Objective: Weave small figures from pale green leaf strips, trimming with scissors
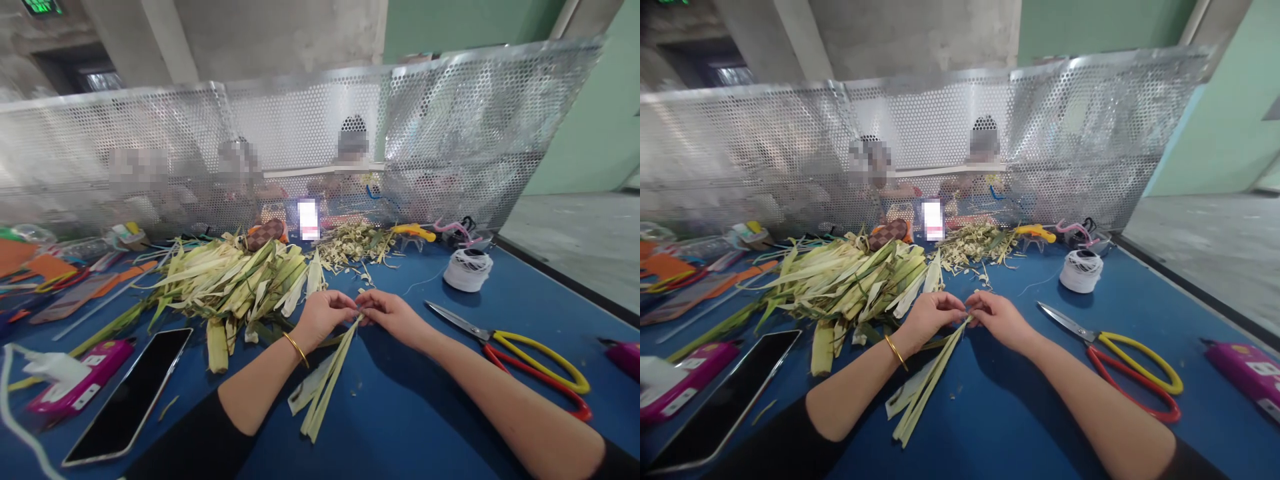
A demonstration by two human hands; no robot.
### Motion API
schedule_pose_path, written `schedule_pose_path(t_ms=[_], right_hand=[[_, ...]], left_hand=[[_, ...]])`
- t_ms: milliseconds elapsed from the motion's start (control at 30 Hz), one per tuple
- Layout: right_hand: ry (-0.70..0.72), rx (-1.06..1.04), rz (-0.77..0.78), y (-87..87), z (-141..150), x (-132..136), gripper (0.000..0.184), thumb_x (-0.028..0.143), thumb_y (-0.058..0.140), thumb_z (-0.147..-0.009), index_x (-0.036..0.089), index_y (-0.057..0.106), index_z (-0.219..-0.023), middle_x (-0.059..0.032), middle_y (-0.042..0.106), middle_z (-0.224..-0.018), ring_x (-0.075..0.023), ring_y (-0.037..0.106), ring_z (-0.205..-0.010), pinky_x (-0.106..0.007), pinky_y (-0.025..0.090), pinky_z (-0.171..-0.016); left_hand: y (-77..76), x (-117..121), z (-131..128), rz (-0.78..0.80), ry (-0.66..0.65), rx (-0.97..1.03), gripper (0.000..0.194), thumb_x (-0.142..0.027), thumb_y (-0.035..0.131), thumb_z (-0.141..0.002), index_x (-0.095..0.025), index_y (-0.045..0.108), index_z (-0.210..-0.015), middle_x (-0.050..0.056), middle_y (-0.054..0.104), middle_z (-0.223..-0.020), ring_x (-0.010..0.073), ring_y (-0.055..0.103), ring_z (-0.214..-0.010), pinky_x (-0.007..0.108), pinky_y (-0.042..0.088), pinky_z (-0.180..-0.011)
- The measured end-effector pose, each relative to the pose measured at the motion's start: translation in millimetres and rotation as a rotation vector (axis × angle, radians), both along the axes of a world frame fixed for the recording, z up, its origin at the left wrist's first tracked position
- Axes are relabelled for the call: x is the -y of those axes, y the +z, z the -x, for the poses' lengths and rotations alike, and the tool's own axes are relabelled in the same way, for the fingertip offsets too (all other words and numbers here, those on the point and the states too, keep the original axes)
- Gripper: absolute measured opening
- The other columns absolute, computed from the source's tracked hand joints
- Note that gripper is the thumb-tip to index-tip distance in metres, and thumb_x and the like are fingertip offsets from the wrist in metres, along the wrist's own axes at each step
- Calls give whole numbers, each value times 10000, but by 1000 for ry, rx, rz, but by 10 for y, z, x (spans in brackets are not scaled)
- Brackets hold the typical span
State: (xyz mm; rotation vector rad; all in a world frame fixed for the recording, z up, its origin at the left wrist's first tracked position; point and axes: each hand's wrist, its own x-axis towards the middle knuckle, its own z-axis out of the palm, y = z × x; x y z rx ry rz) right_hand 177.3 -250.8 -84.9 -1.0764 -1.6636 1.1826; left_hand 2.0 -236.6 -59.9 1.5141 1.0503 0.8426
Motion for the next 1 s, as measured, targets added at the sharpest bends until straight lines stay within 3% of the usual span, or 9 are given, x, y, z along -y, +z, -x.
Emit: schedule_pose_path(t_ms=[200,433,500,700,800,1000], right_hand=[[-43,9,-14,-16,-11,-14,143,302,582,-769,211,559,-877,18,645,-716,-172,673,-655,-318,520,-661],[-65,18,-13,5,7,8,103,272,591,-751,220,560,-835,34,631,-673,-167,673,-642,-310,534,-667],[-64,20,-12,14,14,18,93,269,582,-754,220,561,-830,34,629,-680,-166,675,-641,-306,534,-661],[-59,41,-49,27,53,52,89,266,567,-763,221,581,-839,32,629,-694,-166,671,-659,-299,516,-672],[-90,52,-63,4,72,52,112,273,571,-763,221,600,-858,23,646,-693,-175,670,-679,-307,512,-697],[-99,39,-22,-1,95,54,180,340,575,-755,199,660,-827,-3,679,-726,-175,655,-681,-295,512,-680]], left_hand=[[-13,-21,9,-160,24,-106,94,-137,704,-618,-155,651,-693,-16,627,-602,101,566,-584,210,436,-587],[40,-22,49,169,-22,60,158,-164,722,-628,-145,598,-725,-32,595,-545,83,552,-505,215,462,-560],[32,-34,57,88,-8,-3,145,-162,716,-634,-148,600,-719,-30,598,-547,93,564,-522,220,464,-565],[-18,20,25,-491,90,-419,114,-138,601,-702,-193,668,-775,-3,692,-715,134,620,-677,238,433,-651],[-26,83,-5,-567,134,-516,118,-206,572,-759,-223,689,-768,-15,700,-713,136,617,-675,236,403,-632],[-34,121,-23,-607,142,-479,146,-298,564,-804,-232,680,-745,-21,685,-718,122,585,-662,217,377,-610]])
